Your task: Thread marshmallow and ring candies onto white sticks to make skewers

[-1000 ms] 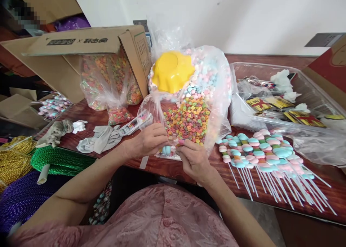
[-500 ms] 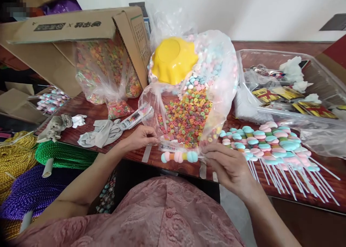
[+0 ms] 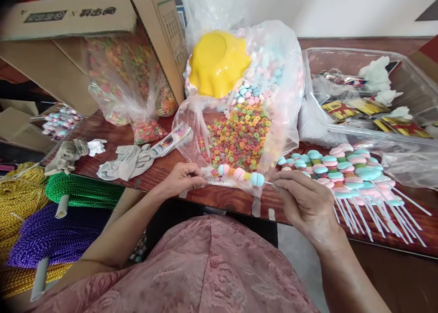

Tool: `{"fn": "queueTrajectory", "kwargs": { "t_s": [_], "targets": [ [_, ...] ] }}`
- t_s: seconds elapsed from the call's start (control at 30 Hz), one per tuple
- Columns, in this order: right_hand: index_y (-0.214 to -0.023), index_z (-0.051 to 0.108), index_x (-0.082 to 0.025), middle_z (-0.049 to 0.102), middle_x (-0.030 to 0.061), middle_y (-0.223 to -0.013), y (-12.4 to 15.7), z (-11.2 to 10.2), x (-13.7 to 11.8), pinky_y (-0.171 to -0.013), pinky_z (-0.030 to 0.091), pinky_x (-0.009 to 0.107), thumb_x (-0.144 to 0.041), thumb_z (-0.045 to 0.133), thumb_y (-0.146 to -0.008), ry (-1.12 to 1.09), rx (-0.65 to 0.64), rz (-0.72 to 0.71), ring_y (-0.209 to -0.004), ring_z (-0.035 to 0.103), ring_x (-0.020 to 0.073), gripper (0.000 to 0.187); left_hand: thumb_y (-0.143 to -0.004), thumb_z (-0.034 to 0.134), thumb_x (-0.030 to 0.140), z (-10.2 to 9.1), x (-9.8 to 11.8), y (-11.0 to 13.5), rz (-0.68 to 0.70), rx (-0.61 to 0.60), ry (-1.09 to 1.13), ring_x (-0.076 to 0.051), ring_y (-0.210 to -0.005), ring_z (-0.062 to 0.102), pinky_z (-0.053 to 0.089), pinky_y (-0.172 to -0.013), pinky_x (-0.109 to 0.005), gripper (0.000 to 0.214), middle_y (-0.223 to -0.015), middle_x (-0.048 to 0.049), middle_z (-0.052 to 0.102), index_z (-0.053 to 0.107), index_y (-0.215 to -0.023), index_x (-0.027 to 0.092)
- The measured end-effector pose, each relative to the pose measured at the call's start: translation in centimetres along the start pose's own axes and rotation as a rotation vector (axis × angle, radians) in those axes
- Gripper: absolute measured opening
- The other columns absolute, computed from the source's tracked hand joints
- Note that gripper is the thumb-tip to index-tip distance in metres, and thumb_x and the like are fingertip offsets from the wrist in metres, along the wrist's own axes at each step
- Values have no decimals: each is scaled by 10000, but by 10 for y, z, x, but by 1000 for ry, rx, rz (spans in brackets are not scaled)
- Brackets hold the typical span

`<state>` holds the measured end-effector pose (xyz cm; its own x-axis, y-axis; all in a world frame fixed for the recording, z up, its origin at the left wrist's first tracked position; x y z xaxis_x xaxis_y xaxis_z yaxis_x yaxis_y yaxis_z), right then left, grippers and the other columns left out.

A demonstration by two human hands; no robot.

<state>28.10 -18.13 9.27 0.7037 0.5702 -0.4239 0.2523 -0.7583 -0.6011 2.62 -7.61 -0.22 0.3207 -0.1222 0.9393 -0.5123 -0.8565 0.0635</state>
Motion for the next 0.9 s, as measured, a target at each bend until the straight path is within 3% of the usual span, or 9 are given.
{"fn": "queueTrajectory", "kwargs": {
  "t_s": [0.1, 0.23, 0.33, 0.47, 0.6, 0.7, 0.9],
  "targets": [
    [-1002, 669, -224, 710, 62, -1031, 1, -1, -4, -807, 567, 327, -61, 591, -860, 55, -66, -70, -927, 698, 212, 229, -734, 735, 277, 0, 5, 2, 85, 31, -68, -85, -569, 512, 384, -570, -198, 217, -595, 13, 605, 642, -606, 129],
    [-1011, 664, -204, 713, 80, -1042, 1, 4, -10, -765, 556, 313, -76, 580, -879, 87, -151, -140, -897, 702, 203, 202, -809, 698, 261, 12, 14, 6, 252, -17, -204, -94, -596, 534, 394, -612, -211, 214, -620, 4, 616, 644, -643, 138],
    [-999, 654, -200, 709, 73, -1007, -2, 13, -12, -731, 546, 296, -96, 555, -908, 48, -211, -127, -880, 695, 189, 170, -869, 653, 268, 26, 20, 10, 408, -59, -300, -120, -665, 568, 416, -672, -235, 223, -669, -18, 631, 644, -683, 145],
    [-941, 642, -212, 702, 53, -959, -6, 25, -10, -681, 530, 262, -104, 517, -933, -36, -294, -91, -857, 686, 169, 165, -924, 581, 285, 33, 25, 15, 553, -27, -378, -154, -752, 584, 448, -730, -270, 246, -748, -57, 648, 638, -726, 151],
    [-960, 626, -217, 696, 48, -972, -5, 27, -6, -723, 530, 261, -89, 525, -927, -91, -295, -75, -910, 677, 173, 166, -922, 588, 315, 32, 25, 18, 542, -25, -358, -203, -934, 624, 481, -837, -327, 194, -976, -122, 689, 652, -978, 141],
    [-981, 614, -207, 685, 55, -988, -4, 29, -7, -755, 532, 261, -71, 539, -917, -96, -256, -83, -913, 673, 165, 167, -929, 584, 338, 41, 27, 21, 505, -111, -307, -225, -1032, 632, 479, -905, -357, 346, -1124, -155, 682, 590, -1209, 133],
    [-1010, 597, -174, 689, 98, -1001, 7, 47, -26, -739, 543, 282, -30, 507, -892, 43, -214, -228, -903, 678, 189, 206, -977, 489, 395, 68, 28, 27, 396, -245, -215, -198, -968, 632, 482, -867, -319, 337, -1049, -104, 679, 631, -1171, 159]
  ]
}}
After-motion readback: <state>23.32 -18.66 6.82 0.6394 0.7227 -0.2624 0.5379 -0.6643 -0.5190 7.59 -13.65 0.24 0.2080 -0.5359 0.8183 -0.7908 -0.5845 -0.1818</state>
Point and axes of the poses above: each hand's wrist, its own y-axis away from the middle knuckle, its own z-axis out of the palm, x = y × z, the point moved 8 cm from there along -y, towards the middle knuckle
